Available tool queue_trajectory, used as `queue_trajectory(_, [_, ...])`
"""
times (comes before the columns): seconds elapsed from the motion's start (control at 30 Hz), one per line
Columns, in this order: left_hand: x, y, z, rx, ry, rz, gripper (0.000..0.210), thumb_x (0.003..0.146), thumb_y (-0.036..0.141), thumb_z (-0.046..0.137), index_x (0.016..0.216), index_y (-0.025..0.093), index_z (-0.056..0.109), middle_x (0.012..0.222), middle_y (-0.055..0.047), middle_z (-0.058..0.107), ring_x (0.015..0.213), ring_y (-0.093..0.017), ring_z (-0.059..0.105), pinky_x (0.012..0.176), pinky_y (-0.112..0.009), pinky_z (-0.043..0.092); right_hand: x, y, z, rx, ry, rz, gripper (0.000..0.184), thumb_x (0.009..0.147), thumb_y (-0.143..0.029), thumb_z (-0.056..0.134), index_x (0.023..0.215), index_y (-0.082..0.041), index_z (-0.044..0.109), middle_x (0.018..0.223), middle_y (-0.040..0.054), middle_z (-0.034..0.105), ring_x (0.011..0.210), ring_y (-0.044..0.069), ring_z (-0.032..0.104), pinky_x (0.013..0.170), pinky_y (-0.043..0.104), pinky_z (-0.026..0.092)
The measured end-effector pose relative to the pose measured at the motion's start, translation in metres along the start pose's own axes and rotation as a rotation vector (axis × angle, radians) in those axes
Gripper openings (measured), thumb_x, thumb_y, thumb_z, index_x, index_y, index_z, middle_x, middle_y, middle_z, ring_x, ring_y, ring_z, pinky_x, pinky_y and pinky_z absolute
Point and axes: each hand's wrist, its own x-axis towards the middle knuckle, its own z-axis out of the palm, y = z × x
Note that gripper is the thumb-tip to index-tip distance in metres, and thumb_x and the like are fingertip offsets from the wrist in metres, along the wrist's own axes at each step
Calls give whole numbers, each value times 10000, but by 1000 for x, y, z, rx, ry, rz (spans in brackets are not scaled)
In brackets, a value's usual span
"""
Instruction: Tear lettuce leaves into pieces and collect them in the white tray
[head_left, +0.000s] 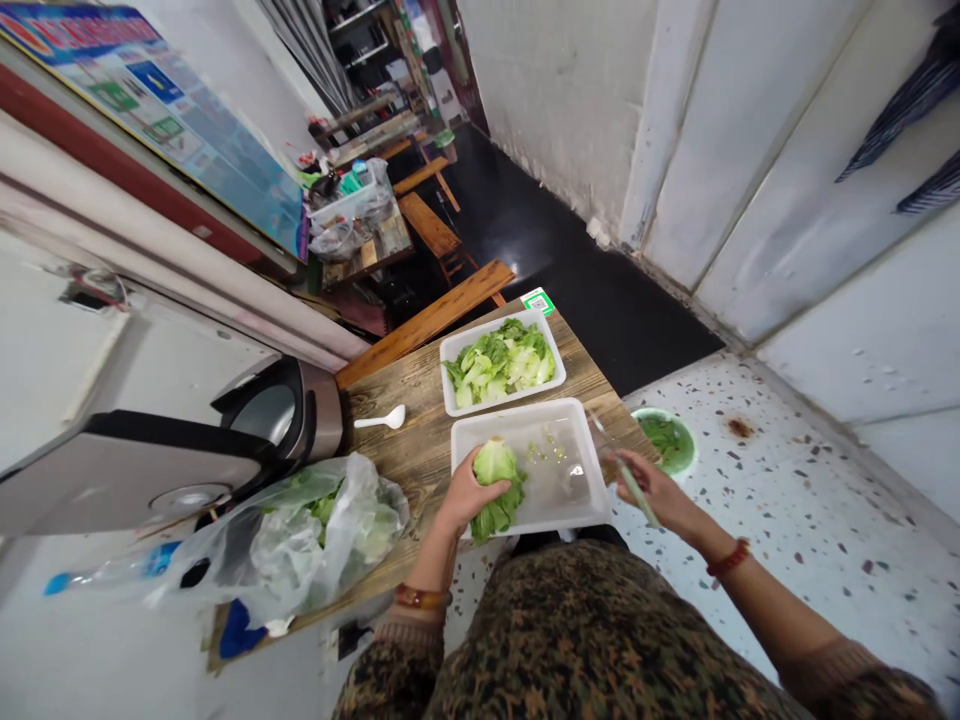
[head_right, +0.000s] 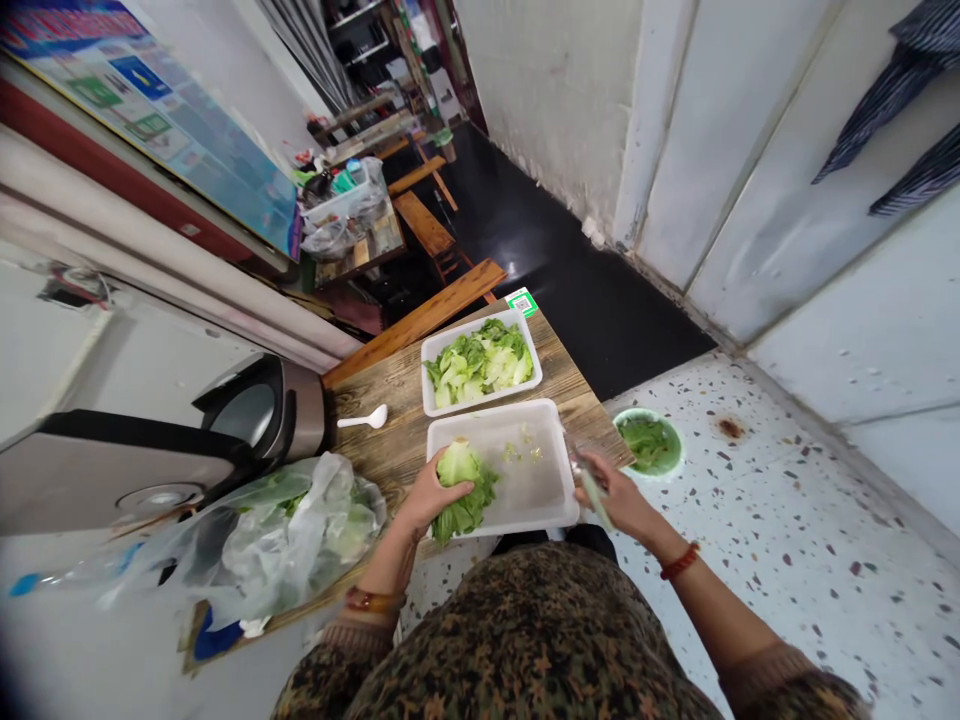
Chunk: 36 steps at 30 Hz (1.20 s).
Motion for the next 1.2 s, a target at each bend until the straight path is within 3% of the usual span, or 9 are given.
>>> queue_trajectory(0.1, [3, 5, 3, 143, -18, 92, 659, 527, 230, 840, 1156, 158, 658, 1135, -98, 707, 1076, -290, 637, 1037, -428, 439, 3, -21, 23, -226, -134, -160, 709, 688, -377, 766, 1327, -172, 539, 1219, 124, 650, 1044, 262, 626, 959, 423, 499])
queue_trajectory(0.23, [0, 11, 5, 233, -65, 215, 702, 538, 186, 804, 1216, 162, 626, 1323, -115, 634, 1273, -297, 545, 1143, -432, 339, 6, -34, 44, -412, -252, -273, 740, 656, -352, 807, 1317, -151, 542, 1187, 143, 633, 1010, 267, 617, 940, 424, 489])
queue_trajectory(0.43, [-7, 7, 9, 434, -156, 168, 650, 582, 218, 778, 1209, 157, 616, 1142, -96, 708, 1049, -272, 648, 1004, -423, 471, 17, -35, 55, -436, -336, -280, 781, 681, -400, 804, 1366, -171, 508, 1224, 145, 609, 1054, 276, 612, 956, 419, 475])
queue_trajectory(0.67, [-6, -6, 15, 445, -193, 223, 702, 581, 184, 765, 1263, 147, 604, 1240, -132, 671, 1140, -290, 616, 1042, -436, 447, 30, -35, 60, -462, -391, -300, 818, 661, -464, 819, 1358, -155, 521, 1159, 133, 599, 1012, 268, 590, 926, 404, 477])
queue_trajectory(0.93, [-5, -18, 12, 560, -238, 284, 661, 569, 136, 728, 1222, 178, 642, 1189, -104, 687, 1091, -291, 610, 1000, -440, 456, 32, -32, 68, -490, -404, -275, 412, 756, -368, 717, 1108, -161, 664, 883, 49, 637, 816, 200, 566, 747, 298, 441])
queue_trajectory(1.2, [-4, -19, 11, 516, -211, 221, 638, 547, 130, 745, 1176, 189, 662, 1175, -100, 689, 1092, -308, 611, 1012, -453, 440, 22, -23, 70, -507, -361, -257, 470, 836, -379, 621, 1249, -158, 649, 863, 65, 689, 764, 200, 588, 716, 292, 416])
